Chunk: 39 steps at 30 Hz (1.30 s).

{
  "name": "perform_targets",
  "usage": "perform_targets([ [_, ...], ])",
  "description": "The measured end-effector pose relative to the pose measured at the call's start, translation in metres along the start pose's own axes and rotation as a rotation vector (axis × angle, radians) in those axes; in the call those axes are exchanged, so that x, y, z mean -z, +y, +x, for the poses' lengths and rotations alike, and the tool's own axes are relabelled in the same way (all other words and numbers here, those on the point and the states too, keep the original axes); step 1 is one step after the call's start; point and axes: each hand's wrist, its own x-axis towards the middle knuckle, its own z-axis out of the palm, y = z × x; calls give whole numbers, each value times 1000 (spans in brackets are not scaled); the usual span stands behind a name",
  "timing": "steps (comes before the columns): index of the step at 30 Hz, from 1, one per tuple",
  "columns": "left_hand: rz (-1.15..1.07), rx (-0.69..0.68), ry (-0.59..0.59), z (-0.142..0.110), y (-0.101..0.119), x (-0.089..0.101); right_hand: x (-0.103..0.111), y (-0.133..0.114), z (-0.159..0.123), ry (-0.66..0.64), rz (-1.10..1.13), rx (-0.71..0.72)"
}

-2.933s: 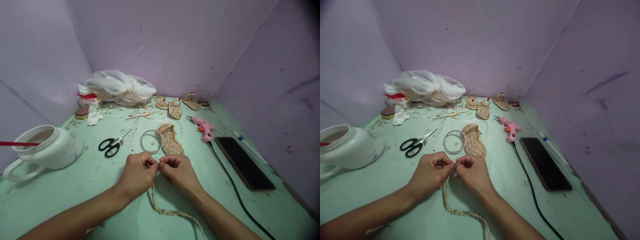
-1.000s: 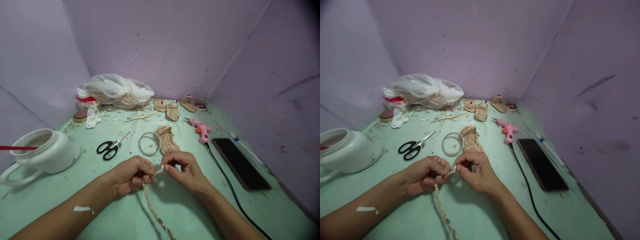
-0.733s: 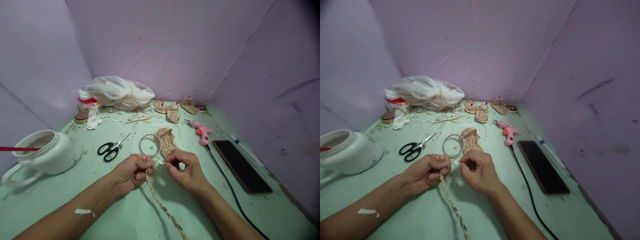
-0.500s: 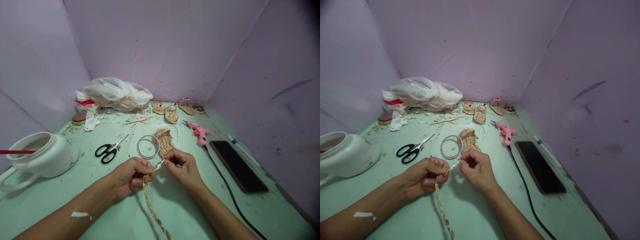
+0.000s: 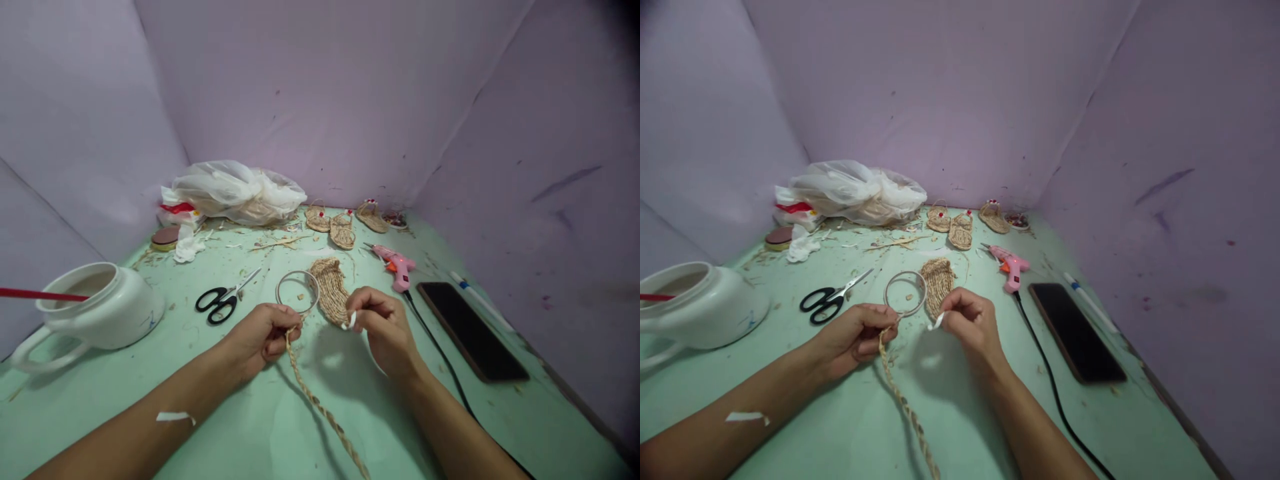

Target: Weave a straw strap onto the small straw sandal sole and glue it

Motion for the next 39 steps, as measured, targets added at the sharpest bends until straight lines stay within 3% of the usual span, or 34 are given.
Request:
perform_targets([
  [3, -4, -97, 24, -2, 1, -1, 1, -11, -5, -603, -72, -193],
  [4, 1, -114, 33, -2, 1, -1, -1, -15, -7, -748, -105, -254],
  [6, 12, -132, 50, -2, 0, -2, -5, -21, -11, -859, -162, -320],
  [13, 68, -197, 39, -2, -3, -7, -10, -13, -3, -438, -162, -375],
  [18, 96, -210, 0, -3, -8, -9, -17, 0, 0, -159, -80, -303],
  [28, 203, -188, 50, -3, -14, -11, -31, 18, -6, -34, 25, -232],
  [34, 347, -402, 363, -8, 2, -8, -26, 5, -3, 18, 231, -295],
  [39, 290, -476, 474, -13, 21, 2, -19, -2, 1, 66, 279, -365],
])
